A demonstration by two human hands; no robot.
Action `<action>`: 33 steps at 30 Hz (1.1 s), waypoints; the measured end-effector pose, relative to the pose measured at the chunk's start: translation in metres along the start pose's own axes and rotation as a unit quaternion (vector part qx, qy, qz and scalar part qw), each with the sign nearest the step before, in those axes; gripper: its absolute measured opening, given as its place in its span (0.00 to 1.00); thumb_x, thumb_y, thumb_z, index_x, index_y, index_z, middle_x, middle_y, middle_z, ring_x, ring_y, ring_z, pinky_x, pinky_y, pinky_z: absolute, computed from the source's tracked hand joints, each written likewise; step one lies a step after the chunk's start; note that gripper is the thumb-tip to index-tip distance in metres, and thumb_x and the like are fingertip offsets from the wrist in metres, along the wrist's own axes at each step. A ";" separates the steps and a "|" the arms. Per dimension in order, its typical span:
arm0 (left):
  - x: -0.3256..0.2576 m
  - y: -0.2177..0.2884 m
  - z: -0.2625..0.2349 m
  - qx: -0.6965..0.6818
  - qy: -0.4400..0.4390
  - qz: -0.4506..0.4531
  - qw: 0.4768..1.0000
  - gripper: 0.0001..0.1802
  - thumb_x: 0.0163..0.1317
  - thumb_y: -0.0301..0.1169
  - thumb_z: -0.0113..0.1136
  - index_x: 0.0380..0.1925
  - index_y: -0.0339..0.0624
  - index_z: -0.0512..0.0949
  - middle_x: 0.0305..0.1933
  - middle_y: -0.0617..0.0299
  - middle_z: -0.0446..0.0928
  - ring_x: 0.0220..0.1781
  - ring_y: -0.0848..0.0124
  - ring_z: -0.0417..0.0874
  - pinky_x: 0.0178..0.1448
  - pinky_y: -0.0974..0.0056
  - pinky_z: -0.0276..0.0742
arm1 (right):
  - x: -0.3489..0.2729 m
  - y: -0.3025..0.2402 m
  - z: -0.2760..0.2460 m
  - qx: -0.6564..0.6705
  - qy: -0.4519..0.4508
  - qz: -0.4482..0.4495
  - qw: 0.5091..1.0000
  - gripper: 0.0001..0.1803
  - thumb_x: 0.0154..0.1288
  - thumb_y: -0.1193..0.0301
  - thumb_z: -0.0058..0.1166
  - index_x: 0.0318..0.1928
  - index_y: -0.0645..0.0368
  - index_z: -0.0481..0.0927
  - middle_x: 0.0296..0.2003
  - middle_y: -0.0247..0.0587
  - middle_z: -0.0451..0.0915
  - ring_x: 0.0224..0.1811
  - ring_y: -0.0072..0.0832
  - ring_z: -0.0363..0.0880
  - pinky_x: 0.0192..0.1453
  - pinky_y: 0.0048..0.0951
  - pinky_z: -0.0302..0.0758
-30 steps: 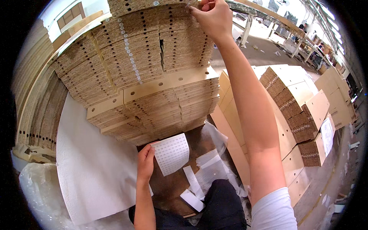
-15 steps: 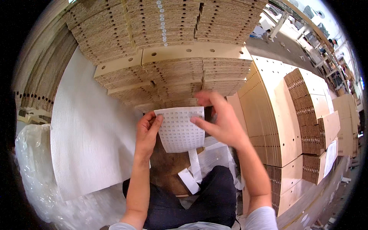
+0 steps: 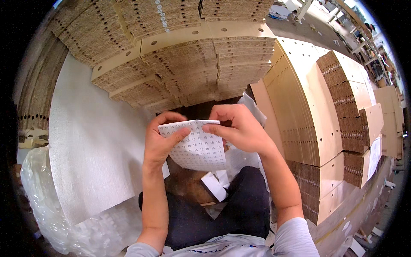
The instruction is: The person applies small white numbered stickers from a sheet onto the edges of stacked particle boards by hand, moving down the stack board by board.
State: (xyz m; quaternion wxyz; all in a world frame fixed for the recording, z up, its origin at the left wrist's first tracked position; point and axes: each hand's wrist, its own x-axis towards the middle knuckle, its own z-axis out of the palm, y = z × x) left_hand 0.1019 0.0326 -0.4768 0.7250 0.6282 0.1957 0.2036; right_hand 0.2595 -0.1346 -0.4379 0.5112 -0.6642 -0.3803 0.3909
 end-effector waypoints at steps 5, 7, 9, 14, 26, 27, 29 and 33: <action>-0.004 0.000 -0.009 0.028 -0.025 -0.025 0.999 0.07 0.56 0.27 0.77 0.31 0.37 0.87 0.28 0.65 0.85 0.30 0.79 0.83 0.36 0.72 0.77 | -0.004 -0.002 -0.005 -0.002 -0.045 0.002 0.999 0.13 0.71 0.70 0.63 0.33 0.66 0.79 0.21 0.31 0.78 0.20 0.15 0.76 0.23 0.21 0.73; -0.006 0.003 -0.010 0.006 -0.027 -0.016 0.999 0.06 0.57 0.27 0.76 0.29 0.37 0.87 0.26 0.66 0.85 0.28 0.80 0.82 0.35 0.72 0.76 | -0.005 -0.009 -0.006 -0.052 -0.031 0.014 0.998 0.11 0.67 0.69 0.66 0.35 0.64 0.82 0.24 0.34 0.79 0.24 0.17 0.77 0.26 0.25 0.72; -0.006 0.001 -0.015 0.031 -0.017 -0.002 0.999 0.06 0.58 0.27 0.76 0.29 0.37 0.87 0.27 0.65 0.85 0.29 0.80 0.82 0.35 0.73 0.76 | -0.005 -0.011 0.000 -0.140 0.016 -0.042 0.989 0.10 0.65 0.69 0.67 0.36 0.64 0.82 0.26 0.37 0.79 0.26 0.22 0.79 0.29 0.28 0.74; -0.003 0.003 -0.014 0.073 0.006 0.000 0.997 0.06 0.59 0.27 0.75 0.31 0.36 0.87 0.28 0.65 0.86 0.29 0.81 0.82 0.35 0.73 0.76 | 0.001 -0.014 0.022 -0.392 0.201 -0.308 0.844 0.09 0.60 0.74 0.67 0.40 0.62 0.82 0.31 0.44 0.78 0.32 0.36 0.82 0.37 0.36 0.79; -0.006 0.008 -0.020 0.086 -0.007 0.006 0.996 0.06 0.59 0.26 0.74 0.33 0.35 0.87 0.30 0.64 0.86 0.33 0.79 0.84 0.38 0.72 0.78 | 0.001 -0.011 0.004 -0.209 0.091 -0.151 0.962 0.07 0.58 0.76 0.68 0.34 0.64 0.81 0.31 0.44 0.80 0.33 0.35 0.83 0.38 0.34 0.78; -0.006 0.008 -0.020 0.084 -0.006 0.003 0.996 0.06 0.59 0.26 0.74 0.33 0.35 0.87 0.30 0.64 0.86 0.33 0.79 0.84 0.38 0.72 0.78 | 0.002 -0.010 0.005 -0.213 0.095 -0.155 0.960 0.08 0.57 0.76 0.68 0.35 0.64 0.81 0.31 0.43 0.80 0.33 0.35 0.82 0.38 0.34 0.78; -0.005 0.008 -0.020 0.091 -0.003 -0.002 0.996 0.06 0.59 0.26 0.73 0.33 0.35 0.87 0.30 0.64 0.86 0.32 0.79 0.84 0.38 0.72 0.78 | 0.003 -0.009 0.006 -0.223 0.104 -0.164 0.955 0.09 0.56 0.77 0.68 0.36 0.62 0.81 0.32 0.42 0.79 0.34 0.36 0.82 0.39 0.34 0.78; -0.004 0.010 -0.019 0.121 0.010 -0.017 0.992 0.07 0.60 0.27 0.73 0.33 0.35 0.87 0.29 0.64 0.86 0.32 0.80 0.84 0.37 0.72 0.78 | 0.005 -0.009 0.019 -0.396 0.169 -0.295 0.853 0.14 0.52 0.77 0.68 0.40 0.60 0.81 0.35 0.39 0.78 0.38 0.37 0.80 0.41 0.36 0.78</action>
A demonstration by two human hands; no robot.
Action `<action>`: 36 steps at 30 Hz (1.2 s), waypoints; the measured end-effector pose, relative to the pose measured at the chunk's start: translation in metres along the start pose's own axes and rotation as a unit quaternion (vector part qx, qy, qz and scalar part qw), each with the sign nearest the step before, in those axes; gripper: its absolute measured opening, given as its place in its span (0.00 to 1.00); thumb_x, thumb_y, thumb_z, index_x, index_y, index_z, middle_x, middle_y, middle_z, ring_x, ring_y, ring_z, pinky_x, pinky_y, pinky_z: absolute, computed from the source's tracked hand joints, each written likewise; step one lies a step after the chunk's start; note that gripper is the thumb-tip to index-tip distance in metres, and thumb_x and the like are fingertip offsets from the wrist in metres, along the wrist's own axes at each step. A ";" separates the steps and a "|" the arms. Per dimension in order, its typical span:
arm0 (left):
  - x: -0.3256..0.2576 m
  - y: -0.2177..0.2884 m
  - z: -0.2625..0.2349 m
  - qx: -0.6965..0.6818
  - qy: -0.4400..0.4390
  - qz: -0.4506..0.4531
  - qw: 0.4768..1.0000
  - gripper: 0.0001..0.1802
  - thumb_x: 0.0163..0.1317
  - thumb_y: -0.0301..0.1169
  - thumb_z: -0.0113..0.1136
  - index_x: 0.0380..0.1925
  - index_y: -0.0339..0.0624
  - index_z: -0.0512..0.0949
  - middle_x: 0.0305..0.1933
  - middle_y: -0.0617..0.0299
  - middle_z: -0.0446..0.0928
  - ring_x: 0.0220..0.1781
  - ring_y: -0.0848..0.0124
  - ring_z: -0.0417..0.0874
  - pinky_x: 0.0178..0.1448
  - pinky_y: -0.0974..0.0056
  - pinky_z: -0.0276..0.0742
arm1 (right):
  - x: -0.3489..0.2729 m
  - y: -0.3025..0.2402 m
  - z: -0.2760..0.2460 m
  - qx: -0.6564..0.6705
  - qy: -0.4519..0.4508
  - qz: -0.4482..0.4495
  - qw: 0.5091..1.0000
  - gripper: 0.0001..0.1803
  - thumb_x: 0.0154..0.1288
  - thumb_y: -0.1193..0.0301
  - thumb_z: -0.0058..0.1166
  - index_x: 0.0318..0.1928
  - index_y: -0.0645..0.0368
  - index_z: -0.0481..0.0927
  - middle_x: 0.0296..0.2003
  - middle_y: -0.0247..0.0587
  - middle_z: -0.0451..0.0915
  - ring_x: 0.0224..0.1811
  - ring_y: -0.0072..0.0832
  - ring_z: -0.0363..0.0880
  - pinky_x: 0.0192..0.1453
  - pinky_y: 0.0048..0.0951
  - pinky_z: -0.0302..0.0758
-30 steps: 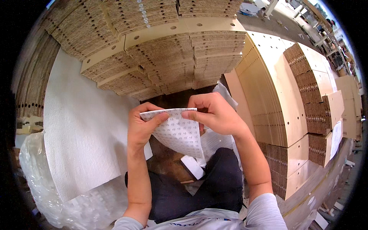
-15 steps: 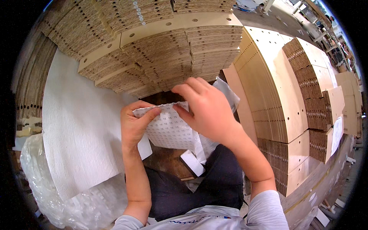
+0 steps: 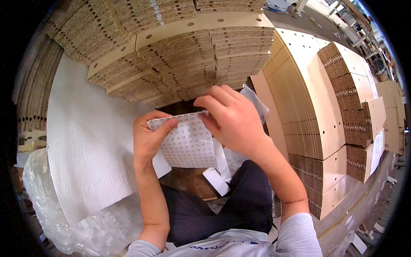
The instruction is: The person applies small white numbered stickers from a sheet onto the edges of stacked particle boards by hand, moving down the stack board by board.
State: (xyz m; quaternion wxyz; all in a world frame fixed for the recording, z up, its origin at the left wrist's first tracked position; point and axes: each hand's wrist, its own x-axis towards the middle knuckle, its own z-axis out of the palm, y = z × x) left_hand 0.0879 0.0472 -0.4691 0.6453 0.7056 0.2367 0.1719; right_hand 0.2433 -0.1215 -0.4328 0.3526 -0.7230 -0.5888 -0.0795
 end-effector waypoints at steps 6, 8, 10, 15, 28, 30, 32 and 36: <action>0.000 -0.001 0.002 0.001 0.012 -0.005 1.000 0.08 0.59 0.28 0.73 0.34 0.35 0.87 0.29 0.64 0.86 0.31 0.80 0.83 0.37 0.72 0.78 | 0.003 -0.012 0.010 -0.090 -0.021 -0.043 0.995 0.12 0.52 0.76 0.60 0.40 0.59 0.79 0.35 0.37 0.75 0.39 0.34 0.79 0.43 0.34 0.79; 0.000 -0.001 0.003 0.005 0.017 -0.013 1.000 0.08 0.59 0.29 0.73 0.34 0.35 0.87 0.29 0.64 0.86 0.31 0.80 0.83 0.37 0.72 0.78 | 0.001 -0.012 0.012 -0.103 -0.028 -0.054 0.993 0.12 0.51 0.75 0.59 0.38 0.59 0.79 0.34 0.37 0.74 0.38 0.34 0.79 0.43 0.33 0.79; 0.002 0.000 0.005 0.018 0.018 -0.008 1.000 0.09 0.59 0.30 0.73 0.34 0.34 0.87 0.29 0.64 0.86 0.31 0.78 0.84 0.37 0.71 0.78 | 0.001 -0.009 0.014 -0.104 -0.028 -0.067 0.992 0.11 0.50 0.75 0.58 0.37 0.59 0.78 0.34 0.37 0.74 0.38 0.34 0.78 0.42 0.32 0.79; 0.005 -0.004 0.006 0.086 0.032 -0.010 0.996 0.12 0.59 0.33 0.72 0.33 0.32 0.86 0.30 0.61 0.86 0.32 0.76 0.83 0.40 0.69 0.77 | 0.001 -0.003 0.011 -0.101 -0.043 -0.091 0.990 0.10 0.52 0.76 0.59 0.38 0.61 0.81 0.37 0.40 0.79 0.40 0.36 0.81 0.39 0.33 0.81; 0.009 -0.028 0.015 -0.059 0.126 -0.047 0.989 0.11 0.61 0.32 0.72 0.34 0.33 0.86 0.30 0.66 0.83 0.31 0.80 0.78 0.38 0.71 0.75 | 0.053 0.034 -0.034 0.158 0.129 0.027 0.979 0.05 0.56 0.78 0.65 0.35 0.60 0.84 0.30 0.39 0.83 0.30 0.28 0.82 0.35 0.30 0.78; 0.010 -0.029 0.017 -0.076 0.121 -0.053 0.988 0.12 0.62 0.33 0.72 0.34 0.33 0.86 0.30 0.66 0.84 0.31 0.79 0.79 0.38 0.70 0.75 | 0.099 0.042 -0.065 0.167 0.265 0.125 0.941 0.07 0.59 0.75 0.66 0.38 0.63 0.87 0.29 0.37 0.86 0.30 0.18 0.81 0.36 0.22 0.77; 0.009 -0.029 0.012 -0.069 0.110 -0.056 0.990 0.12 0.62 0.34 0.73 0.35 0.34 0.86 0.31 0.66 0.84 0.32 0.79 0.79 0.39 0.70 0.75 | 0.147 0.079 -0.094 0.197 0.312 0.083 0.926 0.09 0.61 0.73 0.66 0.41 0.65 0.88 0.31 0.39 0.87 0.32 0.17 0.82 0.37 0.21 0.78; 0.011 -0.030 0.010 -0.076 0.109 -0.044 0.990 0.14 0.61 0.35 0.75 0.37 0.36 0.84 0.33 0.65 0.84 0.33 0.78 0.80 0.39 0.70 0.76 | 0.206 0.111 -0.118 0.191 0.376 0.089 0.902 0.10 0.64 0.72 0.64 0.43 0.64 0.88 0.34 0.34 0.86 0.34 0.17 0.80 0.39 0.19 0.74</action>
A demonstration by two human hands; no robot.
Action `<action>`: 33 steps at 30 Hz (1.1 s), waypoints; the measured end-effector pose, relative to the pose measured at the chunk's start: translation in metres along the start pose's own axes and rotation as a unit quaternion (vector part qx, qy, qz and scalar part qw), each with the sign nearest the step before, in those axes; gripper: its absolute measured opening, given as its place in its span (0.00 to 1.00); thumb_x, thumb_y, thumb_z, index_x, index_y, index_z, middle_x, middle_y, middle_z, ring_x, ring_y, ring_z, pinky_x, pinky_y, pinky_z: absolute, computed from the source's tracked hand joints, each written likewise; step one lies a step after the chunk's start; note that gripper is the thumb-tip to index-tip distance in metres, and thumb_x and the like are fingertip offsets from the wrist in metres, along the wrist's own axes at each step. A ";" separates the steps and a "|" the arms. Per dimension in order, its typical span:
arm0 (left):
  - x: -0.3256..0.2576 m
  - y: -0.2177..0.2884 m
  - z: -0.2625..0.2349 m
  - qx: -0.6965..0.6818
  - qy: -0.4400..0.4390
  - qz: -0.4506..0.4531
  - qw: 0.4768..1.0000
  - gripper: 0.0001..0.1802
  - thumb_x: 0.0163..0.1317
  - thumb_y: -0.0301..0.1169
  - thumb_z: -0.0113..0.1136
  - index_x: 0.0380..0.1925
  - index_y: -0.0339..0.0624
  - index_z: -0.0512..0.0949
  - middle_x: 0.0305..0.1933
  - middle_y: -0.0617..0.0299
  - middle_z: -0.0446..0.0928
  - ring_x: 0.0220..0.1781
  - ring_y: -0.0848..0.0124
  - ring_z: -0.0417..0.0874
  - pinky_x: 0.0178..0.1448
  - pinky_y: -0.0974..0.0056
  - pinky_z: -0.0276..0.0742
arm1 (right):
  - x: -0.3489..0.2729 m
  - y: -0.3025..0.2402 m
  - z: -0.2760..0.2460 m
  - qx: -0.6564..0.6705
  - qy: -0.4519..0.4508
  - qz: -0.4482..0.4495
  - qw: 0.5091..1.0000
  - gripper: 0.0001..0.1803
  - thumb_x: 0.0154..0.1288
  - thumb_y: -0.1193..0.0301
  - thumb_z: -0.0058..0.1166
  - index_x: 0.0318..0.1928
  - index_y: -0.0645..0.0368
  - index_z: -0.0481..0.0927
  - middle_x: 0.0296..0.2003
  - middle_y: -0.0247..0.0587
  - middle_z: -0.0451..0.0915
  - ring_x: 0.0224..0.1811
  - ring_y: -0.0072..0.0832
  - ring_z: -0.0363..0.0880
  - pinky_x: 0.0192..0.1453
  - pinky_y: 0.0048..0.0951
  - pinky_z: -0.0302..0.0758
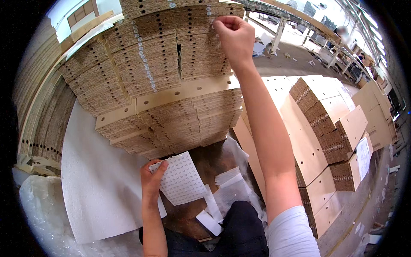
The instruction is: The person applies small white numbered stickers from a sheet onto the edges of stacked particle boards by hand, moving down the stack board by board.
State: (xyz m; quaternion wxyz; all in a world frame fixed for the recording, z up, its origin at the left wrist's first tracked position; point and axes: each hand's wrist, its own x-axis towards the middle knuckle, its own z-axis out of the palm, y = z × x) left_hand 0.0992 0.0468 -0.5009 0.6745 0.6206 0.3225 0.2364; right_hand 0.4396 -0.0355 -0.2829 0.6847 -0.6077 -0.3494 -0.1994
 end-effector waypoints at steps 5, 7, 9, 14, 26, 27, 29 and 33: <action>0.007 -0.013 -0.004 -0.011 -0.004 0.009 1.000 0.15 0.60 0.36 0.76 0.37 0.35 0.84 0.34 0.64 0.84 0.33 0.78 0.80 0.39 0.70 0.76 | 0.013 0.006 0.016 0.002 0.034 0.013 0.999 0.12 0.56 0.70 0.67 0.39 0.64 0.89 0.31 0.36 0.88 0.32 0.17 0.83 0.39 0.20 0.78; 0.007 -0.013 -0.003 -0.011 -0.002 0.019 1.000 0.15 0.61 0.36 0.75 0.37 0.35 0.84 0.33 0.64 0.84 0.33 0.78 0.80 0.39 0.70 0.76 | 0.011 0.005 0.021 -0.008 0.041 0.028 0.999 0.12 0.56 0.70 0.67 0.39 0.63 0.90 0.31 0.36 0.88 0.32 0.17 0.83 0.39 0.20 0.78; 0.007 -0.014 -0.002 -0.003 -0.005 0.031 0.999 0.14 0.61 0.35 0.75 0.37 0.35 0.85 0.33 0.65 0.84 0.33 0.78 0.80 0.40 0.70 0.75 | 0.011 0.005 0.025 -0.018 0.053 0.041 0.998 0.12 0.55 0.69 0.68 0.39 0.62 0.90 0.30 0.35 0.88 0.32 0.18 0.83 0.40 0.21 0.79; 0.005 -0.009 -0.003 -0.011 -0.010 0.017 1.000 0.14 0.62 0.35 0.73 0.36 0.34 0.85 0.32 0.65 0.84 0.34 0.79 0.79 0.42 0.70 0.75 | 0.004 -0.004 0.033 -0.021 0.103 0.054 0.993 0.13 0.55 0.69 0.67 0.39 0.64 0.90 0.32 0.39 0.89 0.34 0.22 0.84 0.44 0.24 0.79; 0.003 -0.001 -0.005 0.008 0.009 0.048 0.999 0.15 0.61 0.35 0.73 0.35 0.31 0.85 0.32 0.62 0.84 0.35 0.77 0.80 0.42 0.69 0.75 | 0.000 -0.004 0.031 0.163 0.029 0.167 0.972 0.13 0.61 0.71 0.67 0.44 0.65 0.87 0.39 0.36 0.85 0.42 0.23 0.78 0.50 0.26 0.73; 0.002 0.000 -0.005 0.005 0.009 0.045 0.999 0.15 0.61 0.35 0.73 0.35 0.31 0.85 0.32 0.63 0.84 0.34 0.77 0.80 0.42 0.69 0.75 | 0.000 -0.007 0.033 0.164 0.022 0.169 0.972 0.12 0.61 0.72 0.67 0.44 0.65 0.87 0.38 0.36 0.85 0.42 0.22 0.78 0.50 0.25 0.73; 0.002 0.001 -0.005 0.001 0.005 0.038 0.999 0.15 0.62 0.35 0.72 0.35 0.31 0.85 0.31 0.63 0.84 0.34 0.78 0.80 0.41 0.69 0.75 | -0.001 -0.007 0.032 0.138 0.022 0.158 0.978 0.12 0.60 0.72 0.67 0.43 0.65 0.88 0.38 0.37 0.86 0.41 0.20 0.78 0.49 0.24 0.73; 0.001 0.004 -0.004 -0.007 -0.006 0.029 1.000 0.14 0.62 0.35 0.72 0.35 0.32 0.85 0.31 0.65 0.84 0.33 0.79 0.79 0.40 0.70 0.74 | 0.004 -0.002 0.032 0.041 0.065 0.103 0.992 0.11 0.58 0.73 0.67 0.40 0.65 0.88 0.34 0.37 0.86 0.35 0.19 0.79 0.43 0.22 0.75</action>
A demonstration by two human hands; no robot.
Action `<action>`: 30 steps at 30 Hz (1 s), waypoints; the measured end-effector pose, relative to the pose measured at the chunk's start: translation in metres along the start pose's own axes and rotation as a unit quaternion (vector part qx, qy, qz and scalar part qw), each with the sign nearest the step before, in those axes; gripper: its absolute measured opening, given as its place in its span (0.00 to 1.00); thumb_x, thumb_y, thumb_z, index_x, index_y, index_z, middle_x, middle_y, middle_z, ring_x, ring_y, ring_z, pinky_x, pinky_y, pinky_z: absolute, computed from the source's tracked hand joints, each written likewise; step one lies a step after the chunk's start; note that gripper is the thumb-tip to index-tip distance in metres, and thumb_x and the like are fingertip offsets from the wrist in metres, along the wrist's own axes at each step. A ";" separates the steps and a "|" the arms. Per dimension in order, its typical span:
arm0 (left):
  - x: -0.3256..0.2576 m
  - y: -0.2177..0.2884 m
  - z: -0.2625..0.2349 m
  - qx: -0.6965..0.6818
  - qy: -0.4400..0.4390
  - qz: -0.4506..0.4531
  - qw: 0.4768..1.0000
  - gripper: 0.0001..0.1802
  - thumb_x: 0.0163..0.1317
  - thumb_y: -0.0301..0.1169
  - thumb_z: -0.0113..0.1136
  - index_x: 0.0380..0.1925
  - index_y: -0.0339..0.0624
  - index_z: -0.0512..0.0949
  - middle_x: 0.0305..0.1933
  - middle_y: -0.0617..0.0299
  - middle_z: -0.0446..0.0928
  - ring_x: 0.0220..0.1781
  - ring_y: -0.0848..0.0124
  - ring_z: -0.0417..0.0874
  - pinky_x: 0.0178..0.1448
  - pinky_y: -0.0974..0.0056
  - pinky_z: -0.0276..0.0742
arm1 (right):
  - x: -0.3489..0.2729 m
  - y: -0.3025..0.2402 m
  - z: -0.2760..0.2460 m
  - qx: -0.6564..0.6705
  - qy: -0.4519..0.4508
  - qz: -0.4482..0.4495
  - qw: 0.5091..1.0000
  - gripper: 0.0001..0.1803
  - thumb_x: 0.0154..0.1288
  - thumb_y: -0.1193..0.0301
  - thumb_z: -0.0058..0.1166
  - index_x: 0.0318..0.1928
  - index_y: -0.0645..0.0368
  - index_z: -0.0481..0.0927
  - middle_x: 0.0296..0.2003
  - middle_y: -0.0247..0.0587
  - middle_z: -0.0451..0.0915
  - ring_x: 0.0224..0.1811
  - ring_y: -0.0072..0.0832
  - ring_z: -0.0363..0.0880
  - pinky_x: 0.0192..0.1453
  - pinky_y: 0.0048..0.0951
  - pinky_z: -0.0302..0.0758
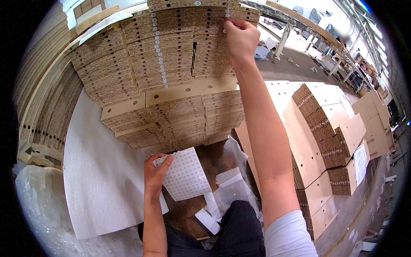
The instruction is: The person applies small white numbered stickers from a sheet onto the edges of stacked particle boards by hand, moving down the stack board by board.
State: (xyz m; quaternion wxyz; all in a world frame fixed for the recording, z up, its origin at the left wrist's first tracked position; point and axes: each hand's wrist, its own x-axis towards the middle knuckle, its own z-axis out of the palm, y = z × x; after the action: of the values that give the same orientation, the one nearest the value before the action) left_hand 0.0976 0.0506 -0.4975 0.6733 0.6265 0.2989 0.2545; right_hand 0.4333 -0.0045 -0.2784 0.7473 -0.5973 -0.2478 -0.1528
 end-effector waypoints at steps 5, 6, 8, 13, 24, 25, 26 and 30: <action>0.001 -0.003 0.001 0.002 0.000 0.013 1.000 0.15 0.62 0.36 0.73 0.35 0.32 0.85 0.30 0.65 0.84 0.33 0.79 0.79 0.40 0.70 0.74 | 0.003 -0.003 -0.002 -0.061 0.027 -0.039 0.997 0.10 0.55 0.73 0.67 0.38 0.63 0.89 0.31 0.37 0.87 0.30 0.19 0.81 0.38 0.24 0.78; 0.001 -0.003 0.002 0.009 0.000 0.018 1.000 0.15 0.62 0.37 0.73 0.35 0.32 0.85 0.30 0.65 0.84 0.33 0.79 0.79 0.40 0.70 0.75 | 0.004 -0.002 -0.002 -0.062 0.024 -0.044 0.997 0.09 0.55 0.73 0.67 0.37 0.63 0.89 0.30 0.37 0.87 0.30 0.19 0.81 0.38 0.24 0.78; 0.002 -0.003 0.002 0.026 0.001 0.029 0.999 0.15 0.62 0.37 0.73 0.35 0.33 0.85 0.30 0.65 0.84 0.33 0.79 0.79 0.40 0.70 0.75 | 0.002 -0.004 0.000 -0.069 0.028 -0.044 0.996 0.09 0.55 0.73 0.67 0.36 0.62 0.89 0.30 0.37 0.87 0.30 0.20 0.82 0.38 0.24 0.78; 0.001 -0.005 0.005 0.026 -0.014 0.011 1.000 0.15 0.62 0.37 0.73 0.35 0.33 0.85 0.31 0.64 0.84 0.33 0.79 0.79 0.40 0.70 0.75 | 0.005 -0.009 -0.001 -0.083 0.042 -0.024 0.995 0.09 0.55 0.72 0.69 0.35 0.62 0.89 0.29 0.36 0.87 0.29 0.20 0.81 0.37 0.24 0.78; -0.004 0.004 0.006 0.032 -0.019 -0.003 0.999 0.14 0.62 0.35 0.72 0.35 0.33 0.85 0.30 0.65 0.84 0.33 0.79 0.79 0.41 0.70 0.75 | 0.013 -0.005 -0.020 -0.200 -0.008 -0.092 0.975 0.14 0.56 0.63 0.67 0.39 0.59 0.90 0.32 0.36 0.89 0.34 0.23 0.86 0.43 0.27 0.80; -0.005 0.006 0.007 0.031 -0.016 -0.006 0.999 0.14 0.62 0.35 0.72 0.35 0.33 0.85 0.30 0.65 0.84 0.33 0.79 0.79 0.41 0.70 0.75 | 0.012 -0.007 -0.019 -0.216 -0.013 -0.105 0.971 0.14 0.56 0.63 0.66 0.39 0.58 0.90 0.32 0.36 0.89 0.34 0.24 0.87 0.44 0.27 0.80; -0.005 0.008 0.008 0.029 -0.013 -0.009 0.999 0.14 0.62 0.35 0.72 0.35 0.33 0.85 0.30 0.65 0.84 0.33 0.79 0.79 0.41 0.70 0.76 | 0.011 -0.007 -0.018 -0.226 -0.009 -0.113 0.968 0.14 0.56 0.63 0.66 0.39 0.57 0.90 0.32 0.36 0.89 0.35 0.24 0.87 0.45 0.28 0.81; -0.003 0.002 0.011 0.053 -0.018 0.028 0.998 0.13 0.62 0.35 0.72 0.35 0.33 0.86 0.30 0.65 0.84 0.33 0.79 0.79 0.41 0.70 0.76 | 0.007 -0.007 -0.011 -0.208 -0.003 -0.096 0.973 0.14 0.55 0.62 0.66 0.39 0.55 0.91 0.32 0.35 0.90 0.35 0.27 0.87 0.47 0.30 0.81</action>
State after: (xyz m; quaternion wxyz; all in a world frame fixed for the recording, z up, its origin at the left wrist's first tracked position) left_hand 0.1030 0.0409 -0.4951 0.6372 0.6740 0.2820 0.2454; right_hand 0.4373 -0.0163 -0.2704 0.5876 -0.7139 -0.2686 -0.2701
